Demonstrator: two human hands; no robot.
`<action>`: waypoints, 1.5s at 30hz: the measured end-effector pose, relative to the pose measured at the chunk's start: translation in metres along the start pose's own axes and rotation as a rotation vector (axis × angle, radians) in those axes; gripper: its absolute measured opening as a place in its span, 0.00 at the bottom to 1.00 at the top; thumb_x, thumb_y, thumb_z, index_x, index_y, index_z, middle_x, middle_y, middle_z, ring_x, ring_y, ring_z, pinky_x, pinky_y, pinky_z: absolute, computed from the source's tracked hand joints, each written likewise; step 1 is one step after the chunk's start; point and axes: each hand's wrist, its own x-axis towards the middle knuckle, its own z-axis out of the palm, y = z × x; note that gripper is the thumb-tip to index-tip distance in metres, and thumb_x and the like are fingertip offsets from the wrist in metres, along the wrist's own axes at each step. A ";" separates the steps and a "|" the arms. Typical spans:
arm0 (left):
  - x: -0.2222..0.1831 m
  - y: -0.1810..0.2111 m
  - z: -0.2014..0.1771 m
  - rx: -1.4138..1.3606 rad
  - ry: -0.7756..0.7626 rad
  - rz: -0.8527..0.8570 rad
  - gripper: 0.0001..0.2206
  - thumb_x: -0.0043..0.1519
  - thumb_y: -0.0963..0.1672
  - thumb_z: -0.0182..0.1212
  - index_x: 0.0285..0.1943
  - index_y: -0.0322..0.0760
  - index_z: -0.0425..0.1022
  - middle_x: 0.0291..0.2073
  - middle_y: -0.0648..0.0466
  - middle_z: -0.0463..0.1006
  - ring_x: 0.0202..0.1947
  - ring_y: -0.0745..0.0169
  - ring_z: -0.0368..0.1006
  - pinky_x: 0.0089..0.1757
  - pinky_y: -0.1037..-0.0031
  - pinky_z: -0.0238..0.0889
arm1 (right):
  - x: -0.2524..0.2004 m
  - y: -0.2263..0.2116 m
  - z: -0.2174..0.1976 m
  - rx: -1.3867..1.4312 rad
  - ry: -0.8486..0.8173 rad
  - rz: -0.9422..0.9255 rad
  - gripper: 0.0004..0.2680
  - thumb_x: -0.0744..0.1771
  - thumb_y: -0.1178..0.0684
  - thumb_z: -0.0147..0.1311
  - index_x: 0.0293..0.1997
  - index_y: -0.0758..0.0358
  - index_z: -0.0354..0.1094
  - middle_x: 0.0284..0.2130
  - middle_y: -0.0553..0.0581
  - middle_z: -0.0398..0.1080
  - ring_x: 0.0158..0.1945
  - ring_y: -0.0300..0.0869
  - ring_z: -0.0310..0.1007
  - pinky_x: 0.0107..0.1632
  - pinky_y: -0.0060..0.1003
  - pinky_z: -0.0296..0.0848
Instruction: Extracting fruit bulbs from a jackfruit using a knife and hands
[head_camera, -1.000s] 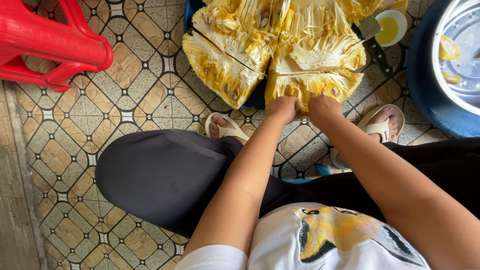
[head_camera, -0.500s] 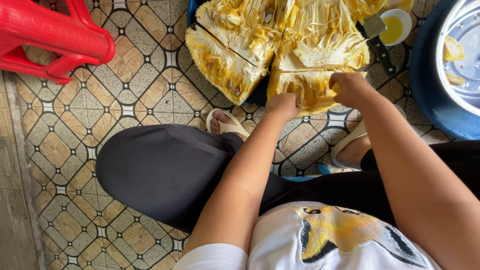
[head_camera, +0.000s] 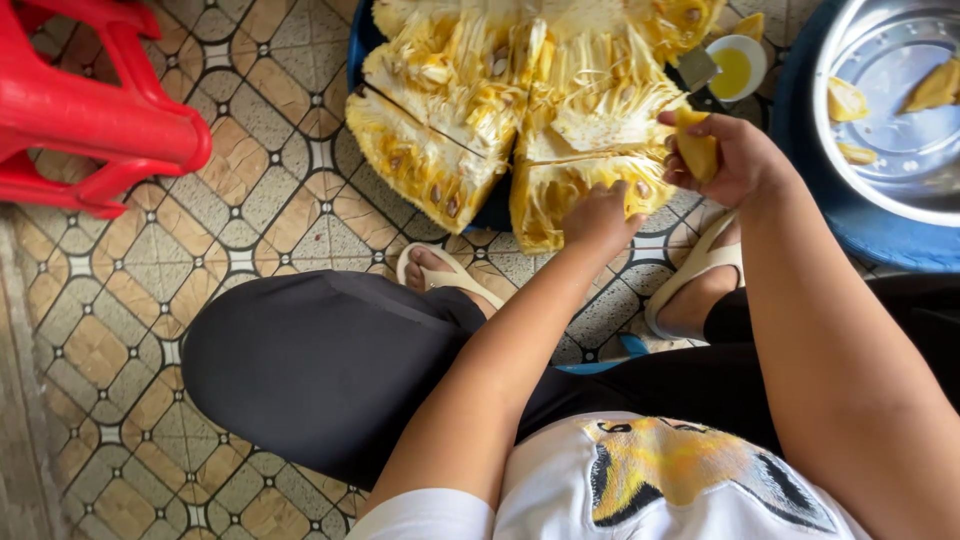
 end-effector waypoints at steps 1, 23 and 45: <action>-0.006 0.005 -0.005 0.001 -0.008 0.011 0.23 0.63 0.52 0.57 0.65 0.42 0.66 0.56 0.43 0.74 0.60 0.37 0.74 0.56 0.47 0.69 | -0.002 -0.007 -0.014 0.006 0.012 -0.004 0.18 0.61 0.51 0.51 0.57 0.56 0.74 0.32 0.52 0.69 0.33 0.42 0.75 0.42 0.39 0.81; 0.052 -0.034 0.014 0.190 -0.275 -0.226 0.15 0.63 0.46 0.49 0.50 0.44 0.83 0.52 0.45 0.82 0.60 0.43 0.74 0.58 0.50 0.67 | 0.048 0.119 -0.004 -1.582 -0.038 -0.101 0.15 0.65 0.49 0.56 0.59 0.36 0.75 0.46 0.62 0.79 0.52 0.59 0.78 0.55 0.54 0.76; 0.007 -0.047 0.002 0.251 -0.245 0.193 0.11 0.64 0.41 0.47 0.50 0.40 0.75 0.49 0.45 0.81 0.56 0.40 0.76 0.54 0.49 0.71 | 0.017 0.082 0.047 -1.819 -0.204 0.059 0.16 0.65 0.48 0.49 0.60 0.45 0.73 0.50 0.61 0.78 0.58 0.55 0.77 0.58 0.52 0.76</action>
